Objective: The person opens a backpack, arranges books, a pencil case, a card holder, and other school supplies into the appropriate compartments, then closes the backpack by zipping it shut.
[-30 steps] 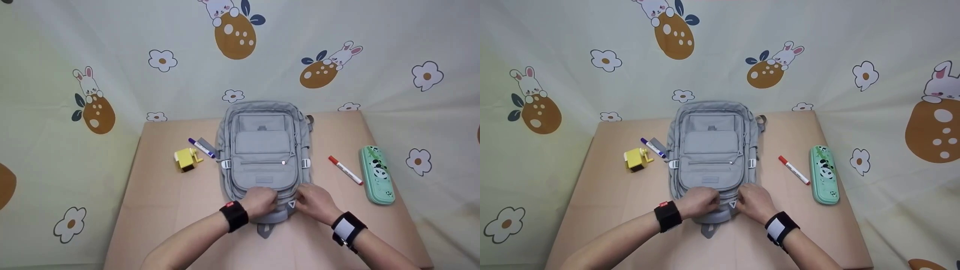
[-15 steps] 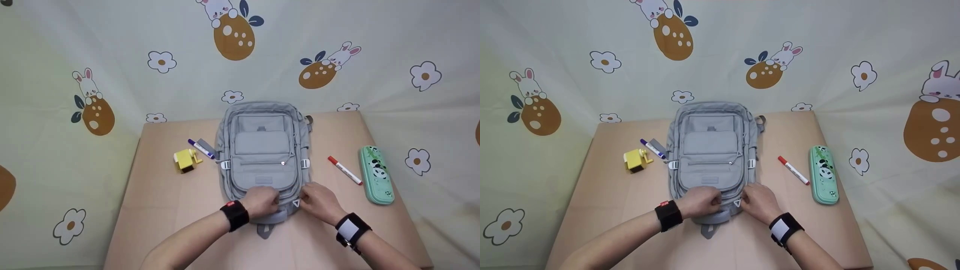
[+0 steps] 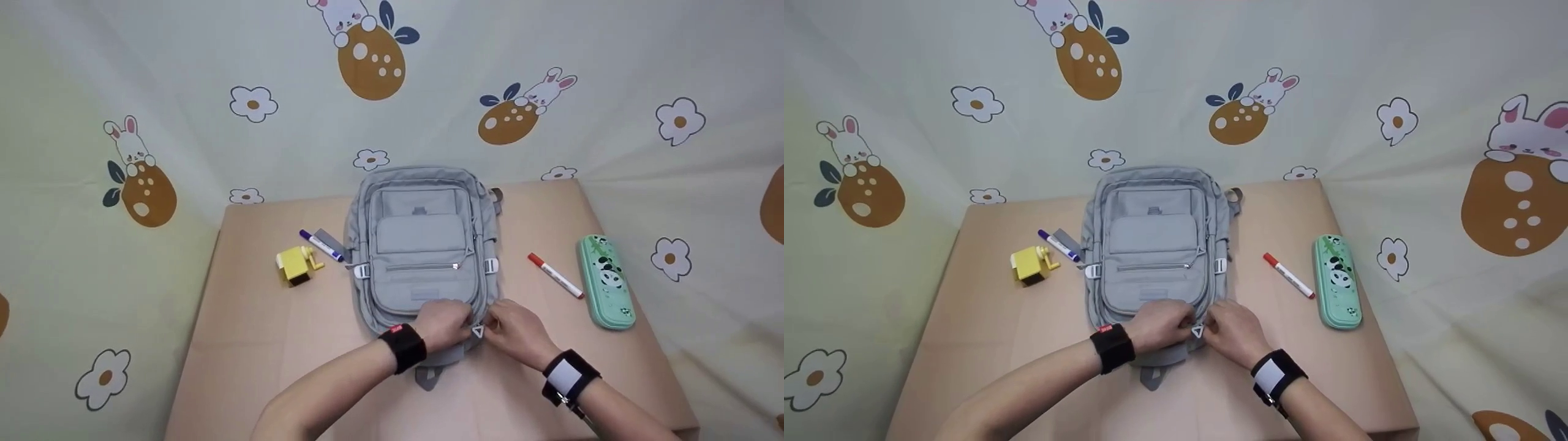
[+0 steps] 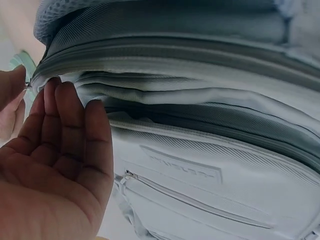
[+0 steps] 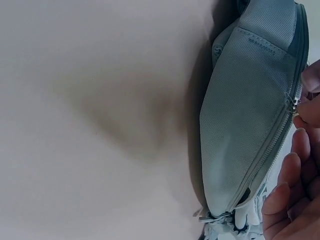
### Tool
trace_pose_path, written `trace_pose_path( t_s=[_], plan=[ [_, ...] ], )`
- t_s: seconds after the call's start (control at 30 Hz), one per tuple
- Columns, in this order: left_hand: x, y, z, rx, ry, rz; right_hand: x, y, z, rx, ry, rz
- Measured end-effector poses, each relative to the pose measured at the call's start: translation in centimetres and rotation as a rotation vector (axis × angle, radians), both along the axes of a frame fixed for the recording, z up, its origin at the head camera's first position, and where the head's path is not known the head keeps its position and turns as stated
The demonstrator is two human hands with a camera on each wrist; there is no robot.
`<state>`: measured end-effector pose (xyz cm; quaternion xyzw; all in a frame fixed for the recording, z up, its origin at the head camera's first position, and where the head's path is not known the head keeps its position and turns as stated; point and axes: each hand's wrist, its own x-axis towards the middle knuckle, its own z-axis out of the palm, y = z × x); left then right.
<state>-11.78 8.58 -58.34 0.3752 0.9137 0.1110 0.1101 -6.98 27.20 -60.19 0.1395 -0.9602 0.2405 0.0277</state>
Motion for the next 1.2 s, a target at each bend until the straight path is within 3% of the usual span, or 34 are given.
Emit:
trace_pose_path(
  t_s=[0.33,0.83,1.07,1.2],
  plan=[
    [0.1,0.7,0.0,-0.034,0.034,0.003,-0.1,0.1,-0.1,0.004,0.010,-0.002],
    [0.2,0.8,0.6,-0.026,-0.056,0.032,-0.8,1.1,-0.3,0.015,0.017,0.010],
    [0.3,0.6,0.5,-0.037,-0.056,0.020,-1.9,3.8,-0.8,0.026,0.000,-0.108],
    [0.2,0.4,0.5,-0.027,-0.066,0.013,-2.5,4.1,-0.9,0.015,0.029,-0.109]
  ],
)
